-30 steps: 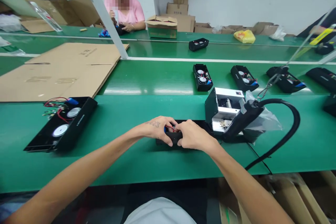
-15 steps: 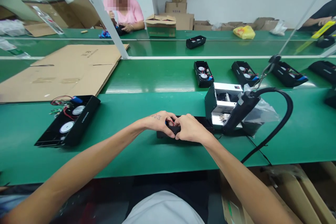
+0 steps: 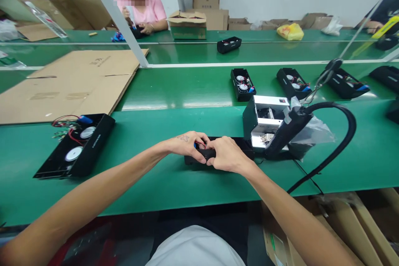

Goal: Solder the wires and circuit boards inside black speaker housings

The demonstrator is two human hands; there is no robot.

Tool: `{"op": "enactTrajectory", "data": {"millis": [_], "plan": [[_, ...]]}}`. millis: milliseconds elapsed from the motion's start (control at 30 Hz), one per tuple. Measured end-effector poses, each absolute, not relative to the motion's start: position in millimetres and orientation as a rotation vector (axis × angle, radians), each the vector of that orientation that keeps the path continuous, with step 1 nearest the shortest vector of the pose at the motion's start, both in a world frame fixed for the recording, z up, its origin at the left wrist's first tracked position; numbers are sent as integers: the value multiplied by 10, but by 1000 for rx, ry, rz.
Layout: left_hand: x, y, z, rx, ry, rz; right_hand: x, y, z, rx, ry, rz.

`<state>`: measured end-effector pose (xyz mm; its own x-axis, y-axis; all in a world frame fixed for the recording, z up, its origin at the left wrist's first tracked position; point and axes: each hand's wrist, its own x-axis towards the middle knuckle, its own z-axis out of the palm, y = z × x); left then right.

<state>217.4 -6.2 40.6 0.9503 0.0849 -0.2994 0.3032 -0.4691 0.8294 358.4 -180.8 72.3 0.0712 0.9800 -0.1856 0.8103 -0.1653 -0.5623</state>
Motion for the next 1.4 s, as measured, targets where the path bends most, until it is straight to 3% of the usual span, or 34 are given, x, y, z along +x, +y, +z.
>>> {"op": "enactTrajectory", "data": {"millis": [133, 300, 367, 567, 800, 900, 1100, 1400], "plan": [[2030, -243, 427, 2170, 232, -153, 3519, -2131, 816, -1972, -1765, 563], [1692, -675, 266, 2462, 112, 87, 3745, -2772, 749, -1615, -913, -488], [1589, -793, 150, 2614, 59, 224, 3959, -2916, 647, -1598, -649, -668], [1538, -828, -11, 2667, 56, 353, 4405, -2884, 426, -1771, -503, 44], [1558, -800, 20, 2680, 61, 374, 4191, -2790, 288, -1542, -559, 214], [1559, -824, -17, 2685, 80, 399, 4190, -2819, 426, -1471, -512, 140], [1601, -953, -43, 2652, 218, 451, 4426, -2748, 967, -1236, -484, -323], [1613, -995, -79, 2603, 278, 459, 4511, -2534, 887, -1527, -644, -71]]}}
